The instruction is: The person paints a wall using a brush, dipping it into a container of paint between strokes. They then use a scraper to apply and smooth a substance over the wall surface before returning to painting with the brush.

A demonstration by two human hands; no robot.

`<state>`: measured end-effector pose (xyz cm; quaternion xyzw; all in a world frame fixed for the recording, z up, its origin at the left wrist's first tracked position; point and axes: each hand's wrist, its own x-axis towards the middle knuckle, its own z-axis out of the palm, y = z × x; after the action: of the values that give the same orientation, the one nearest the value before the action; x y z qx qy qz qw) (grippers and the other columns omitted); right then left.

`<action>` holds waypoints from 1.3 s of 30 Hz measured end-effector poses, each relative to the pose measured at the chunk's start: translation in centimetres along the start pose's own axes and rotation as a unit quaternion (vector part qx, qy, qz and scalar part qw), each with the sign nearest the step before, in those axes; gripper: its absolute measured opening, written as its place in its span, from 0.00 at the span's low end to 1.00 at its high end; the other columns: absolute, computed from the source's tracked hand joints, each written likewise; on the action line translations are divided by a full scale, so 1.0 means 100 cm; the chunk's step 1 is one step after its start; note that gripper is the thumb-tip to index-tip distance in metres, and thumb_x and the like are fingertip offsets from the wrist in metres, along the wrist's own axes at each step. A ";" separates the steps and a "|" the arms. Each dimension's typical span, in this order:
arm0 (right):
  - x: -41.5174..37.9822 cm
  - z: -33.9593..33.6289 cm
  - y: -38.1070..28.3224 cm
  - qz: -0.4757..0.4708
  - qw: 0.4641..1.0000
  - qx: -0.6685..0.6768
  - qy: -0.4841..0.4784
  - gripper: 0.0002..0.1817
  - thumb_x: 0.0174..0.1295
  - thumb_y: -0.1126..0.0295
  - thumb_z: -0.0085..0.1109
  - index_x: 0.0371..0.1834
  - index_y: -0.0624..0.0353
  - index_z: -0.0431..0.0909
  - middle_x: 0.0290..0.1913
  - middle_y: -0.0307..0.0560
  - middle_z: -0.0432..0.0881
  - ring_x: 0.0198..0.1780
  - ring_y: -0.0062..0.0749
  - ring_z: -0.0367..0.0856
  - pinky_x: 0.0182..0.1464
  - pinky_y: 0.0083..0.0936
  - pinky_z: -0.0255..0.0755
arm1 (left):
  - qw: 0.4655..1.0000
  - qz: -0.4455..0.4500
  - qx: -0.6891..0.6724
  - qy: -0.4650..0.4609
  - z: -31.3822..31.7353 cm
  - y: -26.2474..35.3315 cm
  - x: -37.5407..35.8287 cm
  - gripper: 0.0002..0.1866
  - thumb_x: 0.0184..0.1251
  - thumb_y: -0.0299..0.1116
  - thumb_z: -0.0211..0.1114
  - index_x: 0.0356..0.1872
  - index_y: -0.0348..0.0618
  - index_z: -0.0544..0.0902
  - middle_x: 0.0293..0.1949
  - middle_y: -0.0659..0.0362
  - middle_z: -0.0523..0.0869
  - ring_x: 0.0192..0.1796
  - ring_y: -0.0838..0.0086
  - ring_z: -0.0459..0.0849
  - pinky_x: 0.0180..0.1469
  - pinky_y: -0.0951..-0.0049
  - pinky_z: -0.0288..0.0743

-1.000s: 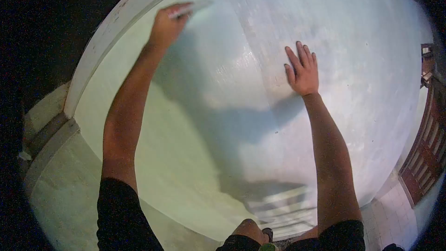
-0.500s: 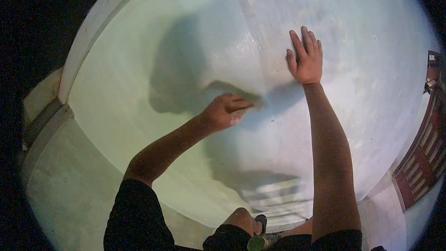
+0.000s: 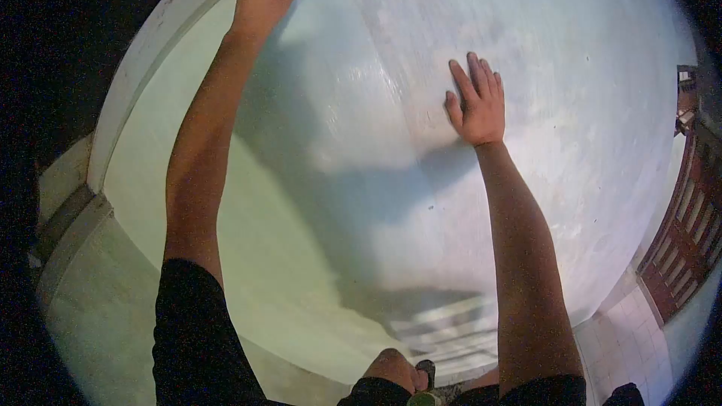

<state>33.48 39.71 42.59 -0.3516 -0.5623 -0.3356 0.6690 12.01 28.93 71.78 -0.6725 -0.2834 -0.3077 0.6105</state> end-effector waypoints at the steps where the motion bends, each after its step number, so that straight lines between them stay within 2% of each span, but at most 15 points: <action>1: -0.001 0.000 -0.001 0.004 1.000 0.001 -0.008 0.26 0.57 0.57 0.47 0.61 0.42 0.66 0.66 0.49 0.61 0.65 0.51 0.59 0.63 0.51 0.52 | 0.995 0.050 0.013 0.081 0.003 -0.004 0.002 0.14 0.59 0.39 0.60 0.44 0.44 0.80 0.40 0.52 0.83 0.40 0.58 0.81 0.45 0.64 0.75; 6: -0.002 -0.002 -0.002 0.018 1.000 0.002 -0.019 0.27 0.56 0.58 0.47 0.62 0.42 0.65 0.66 0.49 0.59 0.65 0.50 0.59 0.64 0.51 0.51 | 0.994 0.062 0.081 -0.031 0.022 0.035 -0.049 0.15 0.55 0.36 0.61 0.45 0.49 0.79 0.35 0.51 0.82 0.36 0.58 0.80 0.39 0.62 0.74; 9: -0.008 -0.003 0.003 0.029 0.999 -0.001 -0.034 0.27 0.56 0.58 0.47 0.63 0.41 0.64 0.66 0.49 0.59 0.66 0.49 0.58 0.65 0.50 0.51 | 0.979 0.048 -0.142 -0.140 0.023 0.083 -0.099 0.12 0.56 0.26 0.53 0.40 0.46 0.81 0.30 0.54 0.80 0.34 0.58 0.79 0.40 0.61 0.74; 10: -0.008 -0.005 0.003 0.029 0.999 -0.001 -0.032 0.27 0.56 0.58 0.47 0.63 0.41 0.64 0.66 0.49 0.59 0.66 0.49 0.58 0.65 0.50 0.51 | 0.974 0.063 -0.099 -0.196 0.006 0.105 -0.110 0.10 0.55 0.26 0.55 0.38 0.45 0.81 0.32 0.52 0.81 0.35 0.58 0.80 0.41 0.60 0.74; 13: -0.008 -0.005 0.003 0.026 0.999 0.010 -0.031 0.27 0.56 0.58 0.47 0.63 0.41 0.64 0.67 0.48 0.59 0.66 0.49 0.58 0.65 0.50 0.51 | 0.896 0.020 -0.283 -0.343 -0.028 0.120 -0.114 0.07 0.53 0.30 0.60 0.33 0.41 0.81 0.32 0.51 0.82 0.34 0.56 0.80 0.42 0.60 0.74; 15: -0.007 -0.005 0.003 0.026 0.999 0.005 -0.031 0.27 0.56 0.58 0.47 0.63 0.41 0.63 0.67 0.47 0.58 0.66 0.48 0.57 0.65 0.50 0.51 | 0.722 -0.030 -0.446 -0.528 -0.032 0.113 -0.110 0.17 0.54 0.40 0.67 0.40 0.39 0.80 0.37 0.47 0.82 0.41 0.63 0.81 0.44 0.67 0.73; 16: -0.008 -0.005 0.003 0.028 0.999 0.000 -0.035 0.28 0.56 0.58 0.47 0.63 0.41 0.63 0.67 0.47 0.58 0.66 0.48 0.57 0.65 0.50 0.50 | 0.769 0.026 -0.246 -0.590 -0.018 0.106 -0.102 0.20 0.54 0.42 0.68 0.42 0.38 0.78 0.38 0.49 0.83 0.43 0.70 0.81 0.45 0.68 0.73; 20: -0.009 -0.003 0.003 0.025 0.999 0.000 -0.036 0.28 0.56 0.58 0.47 0.63 0.42 0.63 0.68 0.47 0.57 0.66 0.49 0.56 0.66 0.49 0.48 | 0.774 -0.036 -0.483 -0.408 0.019 0.036 -0.080 0.15 0.53 0.38 0.66 0.40 0.42 0.82 0.36 0.57 0.85 0.38 0.72 0.81 0.44 0.71 0.73; 23: -0.009 -0.001 0.004 0.019 0.999 0.005 -0.027 0.27 0.57 0.57 0.46 0.63 0.42 0.63 0.68 0.47 0.57 0.66 0.49 0.56 0.66 0.49 0.48 | 0.881 -0.103 -0.243 -0.392 -0.031 0.015 -0.016 0.17 0.54 0.39 0.65 0.42 0.40 0.82 0.36 0.57 0.85 0.38 0.73 0.81 0.44 0.73 0.73; 27: -0.009 -0.001 0.005 0.015 0.999 0.001 -0.034 0.27 0.57 0.57 0.46 0.63 0.42 0.64 0.67 0.48 0.58 0.66 0.50 0.57 0.66 0.49 0.48 | 0.955 -0.161 -0.062 -0.242 -0.026 -0.029 0.011 0.20 0.53 0.43 0.65 0.43 0.42 0.81 0.36 0.55 0.83 0.37 0.68 0.81 0.40 0.69 0.75; 30: -0.007 0.002 0.004 0.013 1.000 -0.002 -0.027 0.27 0.57 0.56 0.46 0.62 0.42 0.65 0.66 0.49 0.60 0.65 0.51 0.58 0.65 0.50 0.50 | 0.996 -0.028 -0.087 0.026 -0.031 -0.015 -0.006 0.11 0.61 0.34 0.59 0.36 0.36 0.82 0.34 0.49 0.83 0.40 0.63 0.82 0.47 0.67 0.73; 31: -0.006 0.003 0.005 0.005 1.000 0.004 -0.009 0.27 0.57 0.56 0.46 0.62 0.42 0.65 0.66 0.49 0.61 0.65 0.51 0.59 0.64 0.50 0.51 | 0.995 -0.033 -0.091 0.018 -0.024 -0.012 -0.016 0.11 0.61 0.34 0.59 0.36 0.36 0.82 0.34 0.49 0.83 0.40 0.63 0.82 0.47 0.67 0.73; 33: -0.011 0.003 0.006 0.004 1.000 0.008 -0.011 0.26 0.57 0.56 0.47 0.62 0.42 0.66 0.65 0.49 0.61 0.64 0.51 0.59 0.64 0.50 0.52 | 0.984 0.120 0.122 -0.055 0.001 -0.003 -0.047 0.23 0.51 0.40 0.65 0.50 0.46 0.77 0.39 0.56 0.81 0.41 0.64 0.79 0.45 0.67 0.74; 36: -0.010 0.007 0.008 -0.008 1.000 0.015 0.013 0.26 0.57 0.56 0.47 0.62 0.42 0.66 0.65 0.50 0.63 0.63 0.52 0.61 0.62 0.50 0.53 | 0.983 0.185 0.011 -0.012 0.019 0.025 -0.105 0.13 0.56 0.32 0.60 0.44 0.44 0.79 0.34 0.57 0.81 0.36 0.65 0.80 0.40 0.66 0.75; 39: -0.011 0.010 0.009 -0.023 0.999 0.015 0.023 0.26 0.57 0.56 0.47 0.62 0.42 0.66 0.64 0.51 0.63 0.63 0.52 0.61 0.62 0.50 0.54 | 0.970 0.209 -0.069 -0.104 0.017 0.086 -0.180 0.09 0.55 0.29 0.55 0.38 0.45 0.77 0.34 0.56 0.78 0.37 0.61 0.76 0.40 0.64 0.74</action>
<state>33.56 41.06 41.50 -0.3203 -0.5595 -0.3507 0.6793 6.94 29.71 52.46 -0.7859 -0.1762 -0.1202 0.5803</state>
